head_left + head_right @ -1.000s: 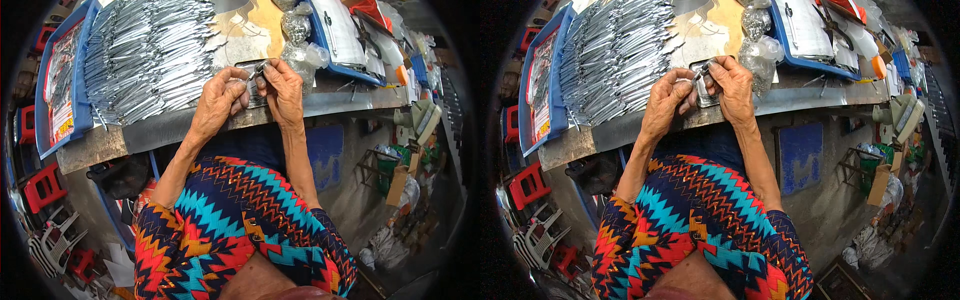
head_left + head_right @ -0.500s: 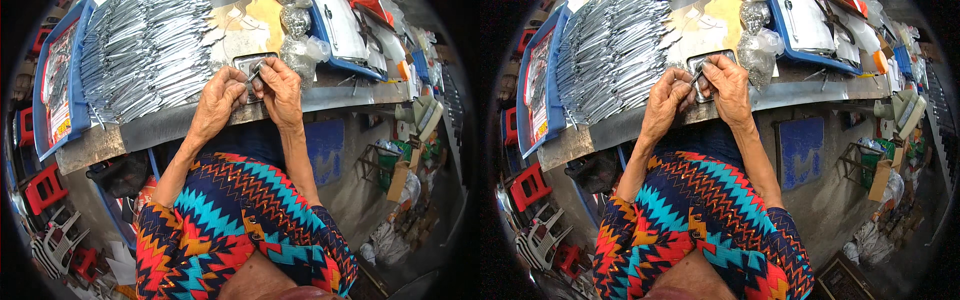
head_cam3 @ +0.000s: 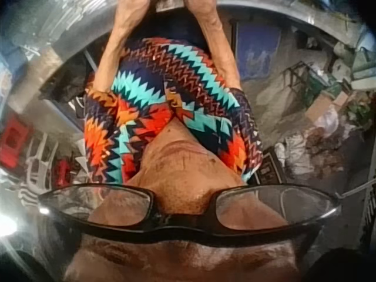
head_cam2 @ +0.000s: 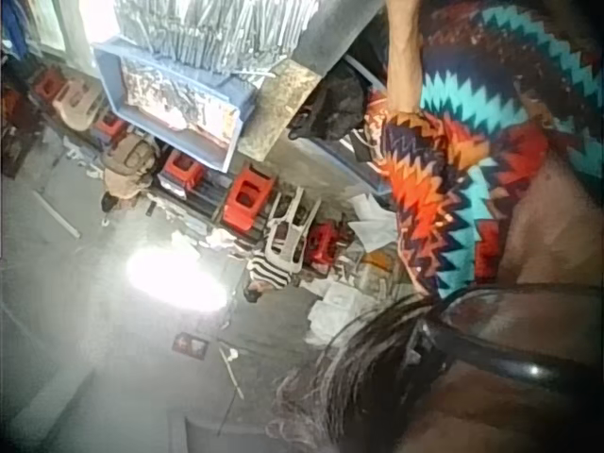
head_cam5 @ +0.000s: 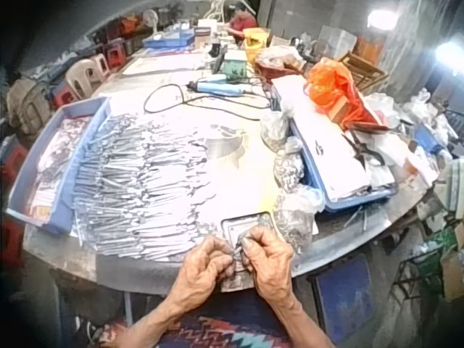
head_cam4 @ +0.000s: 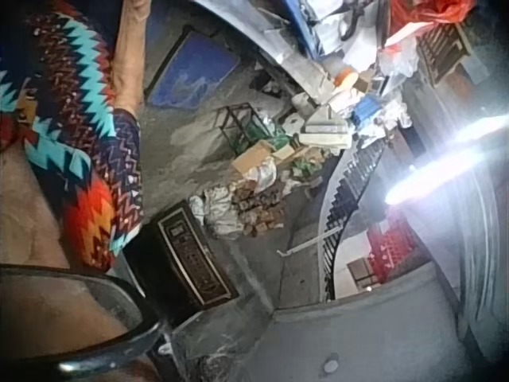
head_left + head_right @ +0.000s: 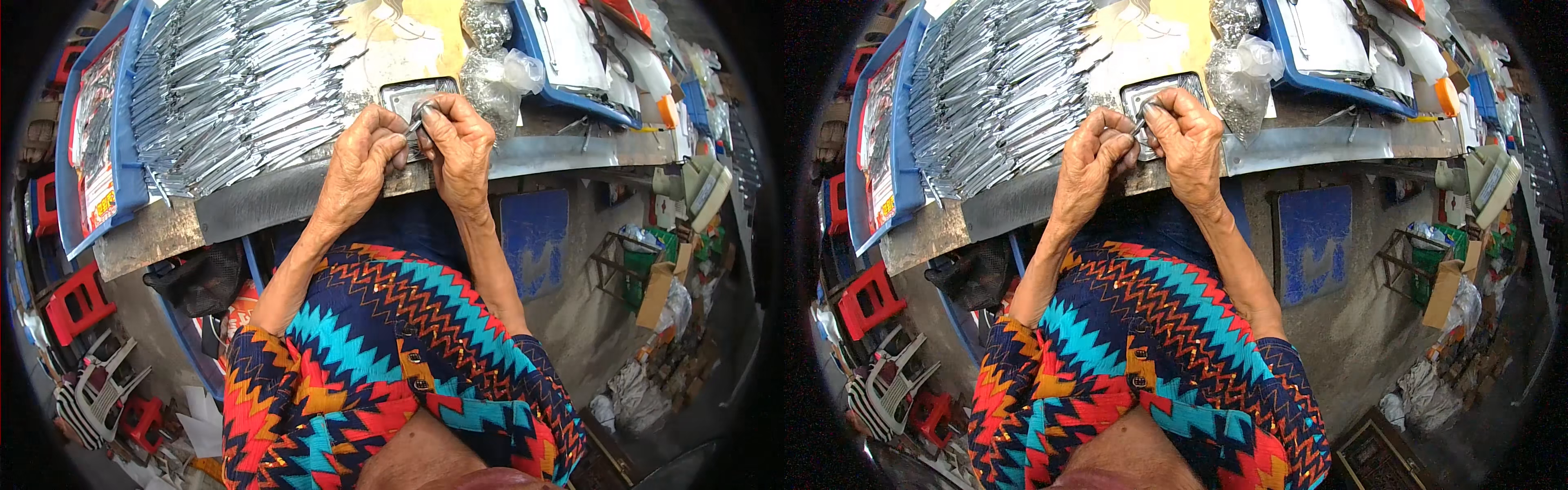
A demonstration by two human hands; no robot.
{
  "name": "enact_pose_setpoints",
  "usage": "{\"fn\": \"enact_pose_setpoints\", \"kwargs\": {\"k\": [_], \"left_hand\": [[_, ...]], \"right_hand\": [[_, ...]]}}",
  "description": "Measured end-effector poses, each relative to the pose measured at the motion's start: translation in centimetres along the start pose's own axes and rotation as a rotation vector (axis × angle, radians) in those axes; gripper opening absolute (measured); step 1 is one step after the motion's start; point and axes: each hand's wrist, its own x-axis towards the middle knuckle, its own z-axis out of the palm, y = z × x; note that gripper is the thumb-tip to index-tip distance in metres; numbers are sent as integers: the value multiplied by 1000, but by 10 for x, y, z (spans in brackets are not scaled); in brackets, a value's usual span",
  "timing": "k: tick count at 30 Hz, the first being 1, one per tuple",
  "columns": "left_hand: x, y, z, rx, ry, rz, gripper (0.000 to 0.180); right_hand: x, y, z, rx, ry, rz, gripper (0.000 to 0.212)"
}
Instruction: The person repeatedly picks up metal strips and small fasteners from a tray, assembling them together by hand.
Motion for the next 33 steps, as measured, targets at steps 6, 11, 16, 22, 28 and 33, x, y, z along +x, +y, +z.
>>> {"fn": "enact_pose_setpoints", "kwargs": {"k": [6, 11, 16, 22, 28, 33], "left_hand": [[-3, 4, -3, -40, -20, -70, 6], [-5, 11, -9, 261, -107, 71, 5], [-9, 14, -11, 442, -67, 204, 5], [-13, 14, -15, 498, -29, 253, 9], [3, 27, -34, 731, 48, 453, 15], [50, 35, -83, 1057, 211, 576, 9]], "right_hand": [[-2, -3, 0, 64, -19, 21, 8], [-5, -7, -5, 311, -43, 150, 9], [-5, -7, -5, 266, -56, 137, 9], [-6, -4, 1, 188, -72, 120, 6], [-2, -7, 1, 153, -53, 65, 14], [-2, -16, -19, 129, 37, -24, 15]]}}
